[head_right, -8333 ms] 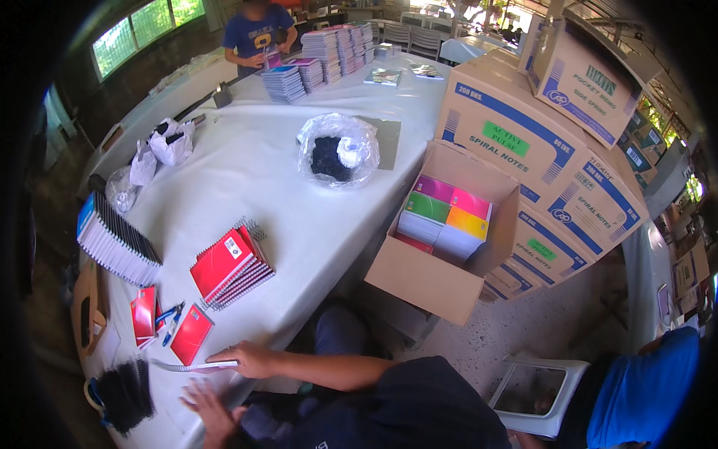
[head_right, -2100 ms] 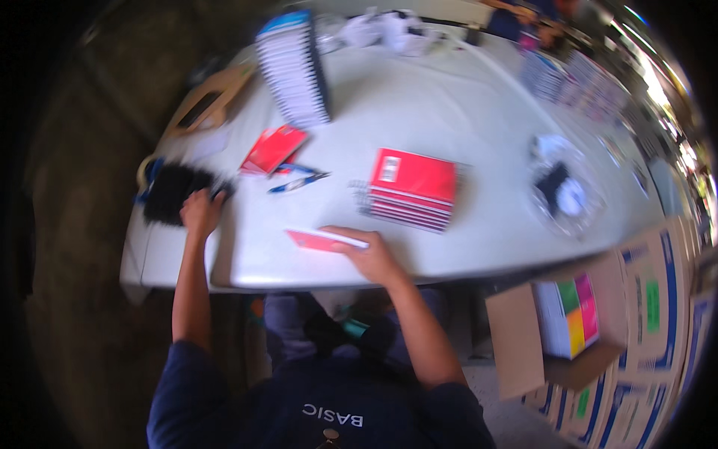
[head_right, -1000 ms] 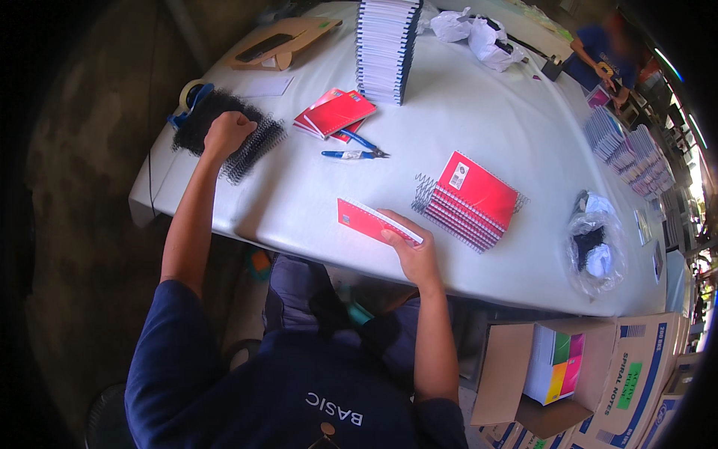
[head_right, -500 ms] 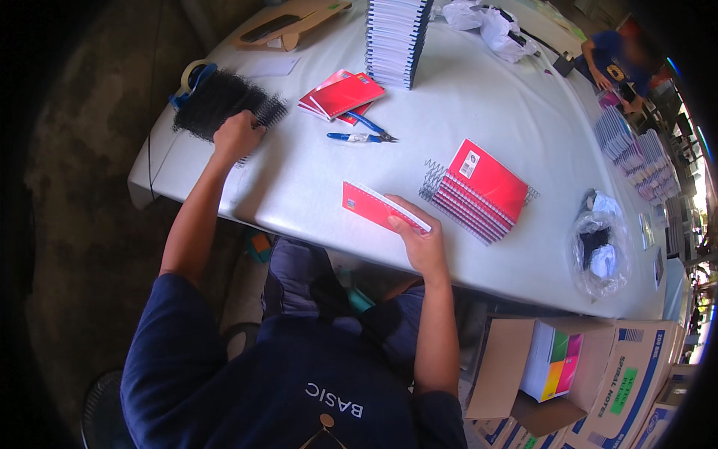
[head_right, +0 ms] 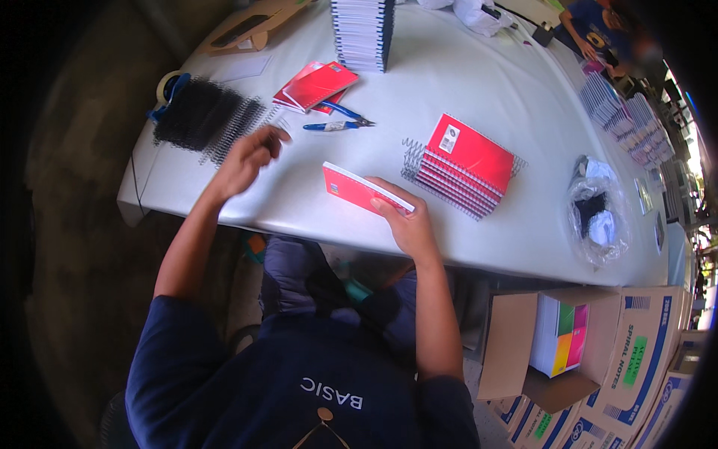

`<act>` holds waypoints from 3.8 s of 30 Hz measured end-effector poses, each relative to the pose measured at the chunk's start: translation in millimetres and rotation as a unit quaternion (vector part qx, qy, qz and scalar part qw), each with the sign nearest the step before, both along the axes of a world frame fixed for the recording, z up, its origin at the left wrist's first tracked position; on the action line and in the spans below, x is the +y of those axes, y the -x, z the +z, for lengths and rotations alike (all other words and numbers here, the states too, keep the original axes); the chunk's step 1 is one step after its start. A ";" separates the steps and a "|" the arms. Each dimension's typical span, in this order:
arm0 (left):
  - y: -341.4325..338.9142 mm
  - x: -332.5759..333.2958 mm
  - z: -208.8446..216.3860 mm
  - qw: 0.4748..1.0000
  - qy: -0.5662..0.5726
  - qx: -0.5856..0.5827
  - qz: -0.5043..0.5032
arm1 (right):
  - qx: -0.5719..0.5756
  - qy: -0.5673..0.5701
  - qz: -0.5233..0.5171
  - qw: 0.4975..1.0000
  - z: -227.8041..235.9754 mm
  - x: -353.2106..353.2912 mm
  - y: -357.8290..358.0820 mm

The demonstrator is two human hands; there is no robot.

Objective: The person assembles notebooks by sliding a wire coil into the holes of stacked paper and covers, then twisting the coil by hand.

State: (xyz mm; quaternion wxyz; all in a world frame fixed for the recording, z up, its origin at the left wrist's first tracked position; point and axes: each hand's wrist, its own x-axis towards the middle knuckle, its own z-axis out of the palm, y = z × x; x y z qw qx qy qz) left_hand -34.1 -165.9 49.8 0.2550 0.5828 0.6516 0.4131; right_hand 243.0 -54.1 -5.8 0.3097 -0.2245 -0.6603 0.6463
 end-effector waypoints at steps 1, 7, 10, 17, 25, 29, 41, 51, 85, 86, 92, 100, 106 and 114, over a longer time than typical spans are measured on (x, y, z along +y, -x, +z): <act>-23.1 -2.9 5.6 0.999 0.039 -0.032 -0.013 | 0.000 0.002 -0.003 1.000 -1.7 0.3 -0.9; -44.7 1.9 -14.7 0.996 0.078 -0.026 -0.035 | 0.009 0.013 0.001 1.000 -3.3 -1.0 0.6; -50.3 7.4 -10.6 0.995 0.099 -0.012 0.003 | 0.010 0.000 0.000 1.000 -4.9 1.0 0.3; -24.0 18.2 5.9 0.991 0.062 -0.078 -0.089 | -0.003 -0.047 0.012 0.999 -2.5 1.1 -0.5; -42.9 18.3 18.6 0.984 0.135 -0.061 -0.095 | 0.003 -0.026 -0.007 1.000 -1.0 -0.2 -1.4; -42.4 16.3 8.8 0.985 0.141 -0.070 -0.076 | -0.001 -0.041 -0.017 0.999 -4.2 -0.4 -1.0; -34.1 24.4 5.0 0.987 0.051 -0.124 -0.091 | -0.018 -0.079 0.015 0.997 2.6 -0.4 -2.6; -38.4 30.2 30.8 0.981 0.143 -0.061 -0.113 | 0.003 -0.102 0.024 0.994 -1.5 -0.7 -4.8; -76.4 -24.2 -104.9 0.903 -0.284 0.320 0.042 | 0.054 -0.309 -0.035 0.949 -19.2 -57.3 14.3; -84.0 -51.8 -129.5 0.894 -0.262 0.358 -0.062 | 0.065 -0.298 -0.051 0.951 -16.8 -54.2 15.3; -63.1 8.9 -64.1 0.918 -0.328 0.164 0.153 | 0.076 -0.336 -0.006 0.939 -22.1 -57.6 13.5; -96.9 -5.3 -40.9 0.777 -0.410 0.475 0.049 | 0.070 -0.349 -0.008 0.935 -20.4 -52.1 18.0; -121.5 -35.1 -77.2 0.785 -0.423 0.419 -0.170 | 0.083 -0.313 -0.040 0.945 -17.2 -49.2 15.9; -127.4 -56.6 -122.7 0.910 -0.233 0.253 -0.232 | 0.061 -0.231 -0.046 0.970 -7.9 -42.2 20.4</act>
